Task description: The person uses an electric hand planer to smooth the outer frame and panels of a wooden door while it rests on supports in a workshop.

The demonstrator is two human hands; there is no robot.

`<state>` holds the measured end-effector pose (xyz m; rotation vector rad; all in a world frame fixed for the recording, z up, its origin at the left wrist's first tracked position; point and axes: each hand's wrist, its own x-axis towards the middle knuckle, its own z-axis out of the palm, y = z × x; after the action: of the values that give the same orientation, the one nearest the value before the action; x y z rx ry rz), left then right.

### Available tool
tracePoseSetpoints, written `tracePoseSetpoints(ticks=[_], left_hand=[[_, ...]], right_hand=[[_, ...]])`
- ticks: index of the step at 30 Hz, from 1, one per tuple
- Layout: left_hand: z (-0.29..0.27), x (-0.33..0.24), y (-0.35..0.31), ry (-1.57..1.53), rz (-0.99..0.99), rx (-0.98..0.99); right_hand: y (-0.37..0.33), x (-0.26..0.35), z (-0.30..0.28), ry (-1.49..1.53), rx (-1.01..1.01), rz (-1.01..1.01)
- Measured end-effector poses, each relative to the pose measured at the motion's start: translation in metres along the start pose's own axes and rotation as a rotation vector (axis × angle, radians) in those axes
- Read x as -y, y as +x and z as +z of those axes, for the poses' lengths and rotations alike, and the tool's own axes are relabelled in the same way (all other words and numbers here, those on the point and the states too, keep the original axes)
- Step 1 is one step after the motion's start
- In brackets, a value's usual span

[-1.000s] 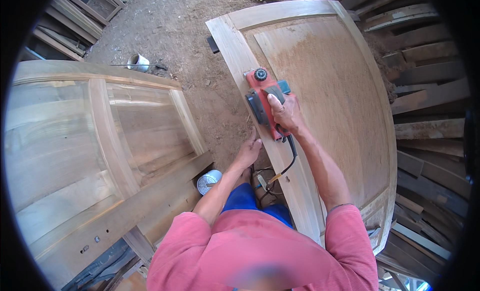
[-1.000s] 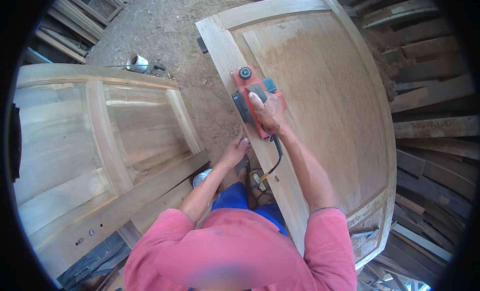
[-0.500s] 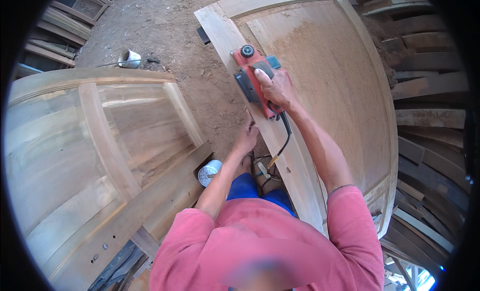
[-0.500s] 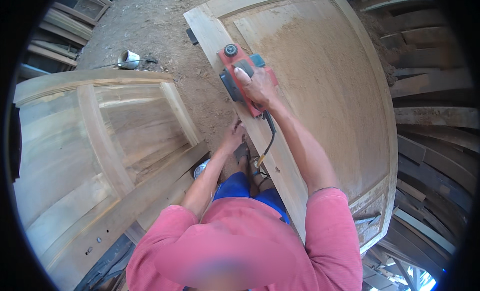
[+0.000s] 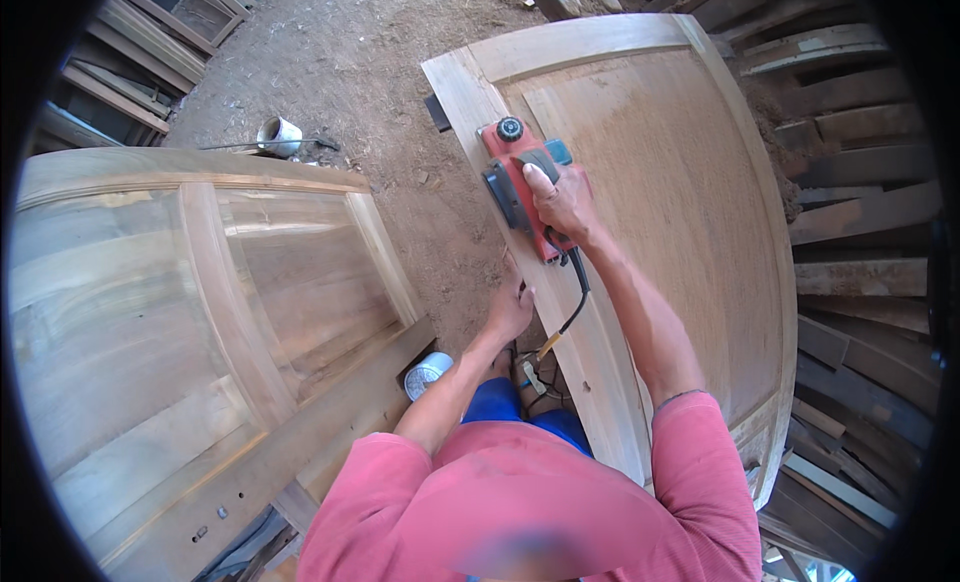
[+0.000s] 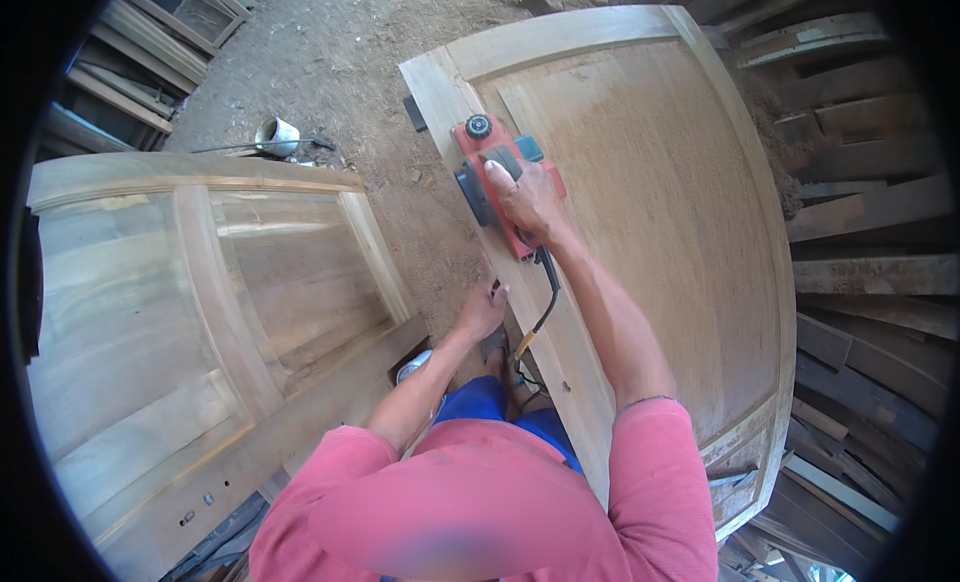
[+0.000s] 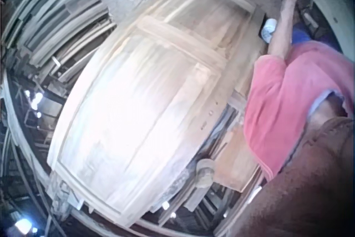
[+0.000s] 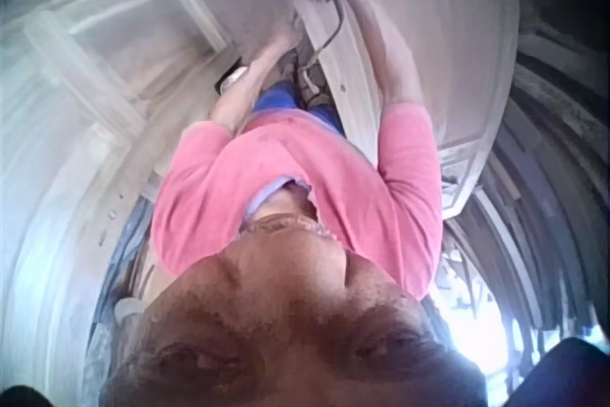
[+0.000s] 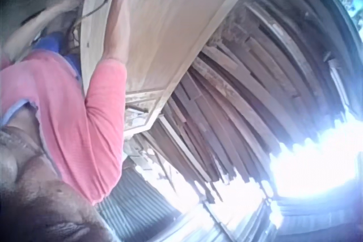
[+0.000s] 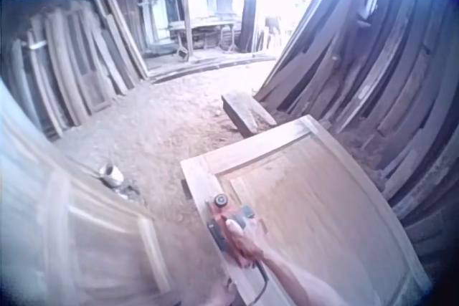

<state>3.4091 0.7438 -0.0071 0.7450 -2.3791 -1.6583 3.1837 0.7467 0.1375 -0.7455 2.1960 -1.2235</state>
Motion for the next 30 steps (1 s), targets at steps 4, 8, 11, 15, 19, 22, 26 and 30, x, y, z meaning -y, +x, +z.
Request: tracePoseSetpoints(ticks=[4,8,11,15,19,22,26,30], left_hand=[[-0.008,-0.007,0.002,-0.099,-0.225,0.18],[-0.008,-0.007,0.002,0.005,-0.213,0.205],[-0.007,-0.008,0.001,0.037,-0.202,0.17],[-0.01,-0.021,0.002,-0.032,-0.172,0.147],[-0.013,-0.023,0.003,0.043,-0.379,0.255],[-0.012,-0.021,0.005,0.026,-0.317,0.232],[-0.009,-0.013,0.005,0.154,-0.352,0.272],[-0.004,0.01,0.006,0.449,-0.167,0.195]], right_hand=[[0.013,0.005,0.0,-0.06,-0.034,0.004],[0.029,0.007,0.002,-0.077,-0.046,-0.037],[0.035,0.013,0.005,-0.049,-0.009,0.009],[0.041,0.012,0.006,-0.086,-0.07,-0.029],[0.059,0.005,0.014,-0.214,-0.073,-0.002],[0.069,0.003,0.013,-0.178,-0.064,-0.063],[0.078,0.011,0.013,-0.106,-0.066,0.005],[0.09,0.015,0.015,-0.098,-0.069,-0.026]])
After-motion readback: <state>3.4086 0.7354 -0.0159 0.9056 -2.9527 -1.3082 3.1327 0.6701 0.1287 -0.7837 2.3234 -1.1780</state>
